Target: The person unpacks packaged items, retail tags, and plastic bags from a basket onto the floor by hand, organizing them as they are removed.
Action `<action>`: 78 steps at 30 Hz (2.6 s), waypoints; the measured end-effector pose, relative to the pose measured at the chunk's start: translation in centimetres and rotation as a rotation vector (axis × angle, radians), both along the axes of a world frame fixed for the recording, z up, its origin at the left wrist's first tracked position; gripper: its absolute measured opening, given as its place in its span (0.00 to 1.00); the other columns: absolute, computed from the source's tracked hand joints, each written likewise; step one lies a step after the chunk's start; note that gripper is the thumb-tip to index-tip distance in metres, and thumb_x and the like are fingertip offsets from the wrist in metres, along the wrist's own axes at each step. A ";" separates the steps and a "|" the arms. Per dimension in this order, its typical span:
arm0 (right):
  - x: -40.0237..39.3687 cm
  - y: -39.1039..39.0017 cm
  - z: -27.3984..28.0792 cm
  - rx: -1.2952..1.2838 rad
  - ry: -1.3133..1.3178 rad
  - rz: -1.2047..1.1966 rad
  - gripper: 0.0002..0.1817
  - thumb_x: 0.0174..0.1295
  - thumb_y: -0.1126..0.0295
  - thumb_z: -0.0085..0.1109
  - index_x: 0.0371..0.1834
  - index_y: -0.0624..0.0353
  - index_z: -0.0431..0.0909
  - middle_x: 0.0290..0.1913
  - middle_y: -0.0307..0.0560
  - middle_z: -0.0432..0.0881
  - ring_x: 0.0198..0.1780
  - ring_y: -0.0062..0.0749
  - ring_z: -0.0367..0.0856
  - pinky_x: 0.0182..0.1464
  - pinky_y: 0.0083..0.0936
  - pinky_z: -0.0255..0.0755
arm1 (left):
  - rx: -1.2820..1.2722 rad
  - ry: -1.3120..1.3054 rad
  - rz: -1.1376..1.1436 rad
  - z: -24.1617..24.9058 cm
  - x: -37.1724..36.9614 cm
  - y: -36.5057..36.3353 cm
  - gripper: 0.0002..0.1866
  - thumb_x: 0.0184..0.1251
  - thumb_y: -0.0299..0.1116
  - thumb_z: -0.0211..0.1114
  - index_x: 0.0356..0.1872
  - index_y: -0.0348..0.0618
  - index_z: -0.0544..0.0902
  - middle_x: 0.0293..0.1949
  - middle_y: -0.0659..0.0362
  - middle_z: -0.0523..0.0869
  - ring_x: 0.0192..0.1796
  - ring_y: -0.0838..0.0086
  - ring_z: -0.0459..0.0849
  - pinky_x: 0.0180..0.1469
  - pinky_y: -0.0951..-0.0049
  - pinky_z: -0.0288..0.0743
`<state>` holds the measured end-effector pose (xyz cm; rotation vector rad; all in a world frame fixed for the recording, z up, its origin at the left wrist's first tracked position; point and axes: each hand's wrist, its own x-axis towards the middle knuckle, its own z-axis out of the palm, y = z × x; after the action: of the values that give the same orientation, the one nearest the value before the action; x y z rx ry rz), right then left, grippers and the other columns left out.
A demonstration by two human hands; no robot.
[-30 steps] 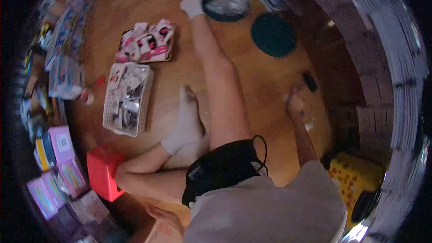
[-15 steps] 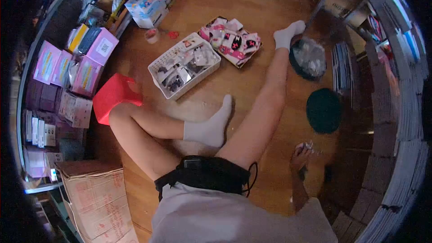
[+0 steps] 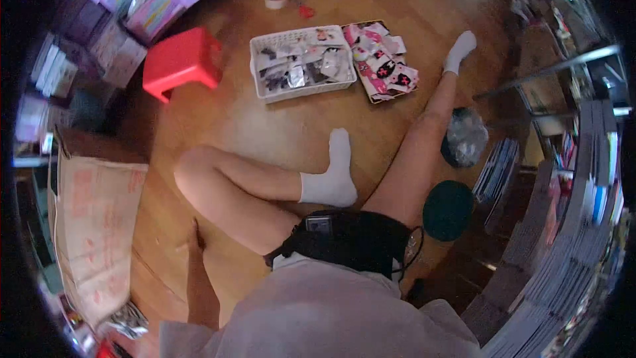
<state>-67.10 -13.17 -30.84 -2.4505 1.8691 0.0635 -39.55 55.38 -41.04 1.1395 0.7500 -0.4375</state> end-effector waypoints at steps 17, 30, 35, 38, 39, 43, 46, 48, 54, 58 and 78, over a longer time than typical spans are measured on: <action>0.6 -16.0 0.4 0.153 0.167 0.278 0.22 0.53 0.61 0.60 0.43 0.69 0.76 0.37 0.61 0.79 0.41 0.57 0.77 0.43 0.43 0.70 | 1.761 0.091 -0.255 4.7 -22.7 -25.2 0.34 0.68 0.48 0.50 0.71 0.44 0.55 0.72 0.40 0.49 0.72 0.42 0.48 0.69 0.40 0.43; 36.7 -21.3 19.8 0.250 -0.628 0.764 0.20 0.59 0.59 0.61 0.41 0.69 0.79 0.35 0.56 0.83 0.40 0.44 0.81 0.46 0.34 0.70 | 1.210 -0.681 0.114 15.5 11.2 -28.6 0.21 0.65 0.32 0.57 0.57 0.34 0.68 0.57 0.45 0.72 0.60 0.55 0.70 0.64 0.61 0.60; 42.5 -12.3 12.5 0.764 -0.562 0.620 0.33 0.58 0.47 0.61 0.54 0.67 0.74 0.51 0.49 0.78 0.51 0.38 0.74 0.53 0.32 0.67 | 1.786 -0.602 -0.265 21.0 13.8 -34.7 0.22 0.62 0.40 0.58 0.54 0.40 0.72 0.55 0.47 0.74 0.59 0.50 0.69 0.62 0.54 0.61; 44.9 -14.3 3.1 1.343 -0.680 0.222 0.31 0.58 0.45 0.60 0.53 0.61 0.76 0.43 0.42 0.80 0.40 0.29 0.78 0.42 0.29 0.72 | 1.941 -0.587 -0.324 19.8 14.2 -34.8 0.24 0.60 0.44 0.60 0.54 0.42 0.73 0.56 0.48 0.74 0.60 0.50 0.68 0.63 0.53 0.60; 45.3 -13.9 3.3 1.401 -0.708 0.232 0.29 0.58 0.44 0.59 0.51 0.59 0.77 0.40 0.41 0.81 0.36 0.27 0.78 0.37 0.27 0.73 | 1.942 -0.575 -0.334 19.9 14.3 -34.6 0.25 0.60 0.46 0.60 0.54 0.42 0.73 0.57 0.48 0.73 0.61 0.51 0.67 0.64 0.53 0.59; 46.5 -16.0 -2.6 1.376 -0.841 0.319 0.33 0.59 0.43 0.55 0.54 0.62 0.73 0.43 0.46 0.79 0.40 0.30 0.78 0.38 0.28 0.72 | 1.579 -0.520 -0.597 23.4 16.4 -35.8 0.29 0.55 0.45 0.65 0.57 0.44 0.71 0.64 0.46 0.66 0.68 0.49 0.60 0.68 0.56 0.56; 46.5 -15.8 -5.9 1.162 -0.903 0.216 0.43 0.59 0.43 0.55 0.65 0.68 0.58 0.60 0.54 0.68 0.60 0.41 0.67 0.58 0.34 0.62 | 1.308 -0.963 -0.408 16.2 21.8 -37.8 0.37 0.52 0.43 0.69 0.65 0.53 0.65 0.69 0.44 0.56 0.71 0.43 0.52 0.70 0.48 0.50; 45.9 -15.6 -4.8 1.197 -0.887 0.272 0.48 0.58 0.43 0.56 0.70 0.69 0.50 0.67 0.57 0.61 0.67 0.44 0.59 0.66 0.35 0.55 | 1.500 -1.012 -0.591 17.5 24.4 -41.4 0.39 0.51 0.42 0.70 0.66 0.58 0.64 0.71 0.43 0.49 0.71 0.42 0.51 0.70 0.44 0.47; 45.6 -14.6 -2.8 1.249 -1.144 0.235 0.37 0.64 0.41 0.48 0.63 0.63 0.66 0.57 0.45 0.72 0.54 0.34 0.72 0.55 0.28 0.66 | 1.524 -0.889 -0.868 12.6 30.0 -47.3 0.25 0.47 0.39 0.70 0.51 0.52 0.78 0.64 0.48 0.64 0.68 0.51 0.60 0.65 0.42 0.56; 47.1 -17.0 -7.3 0.936 -1.102 0.306 0.30 0.64 0.47 0.51 0.57 0.62 0.72 0.51 0.42 0.77 0.50 0.34 0.75 0.53 0.28 0.68 | 1.353 -1.049 -0.678 10.2 29.4 -46.4 0.17 0.49 0.37 0.68 0.43 0.49 0.81 0.62 0.49 0.67 0.63 0.53 0.68 0.64 0.45 0.54; 45.4 -16.7 -5.2 0.810 -1.048 0.270 0.31 0.64 0.54 0.49 0.62 0.69 0.65 0.61 0.53 0.69 0.61 0.41 0.67 0.63 0.31 0.57 | 1.417 -1.139 -0.416 33.8 21.0 -26.9 0.21 0.62 0.36 0.65 0.53 0.36 0.76 0.71 0.45 0.55 0.68 0.52 0.63 0.66 0.58 0.60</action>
<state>-21.74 -29.89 -35.99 -1.6021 0.8113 -0.3196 -18.56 28.49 -7.26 2.5187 -0.3688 0.5714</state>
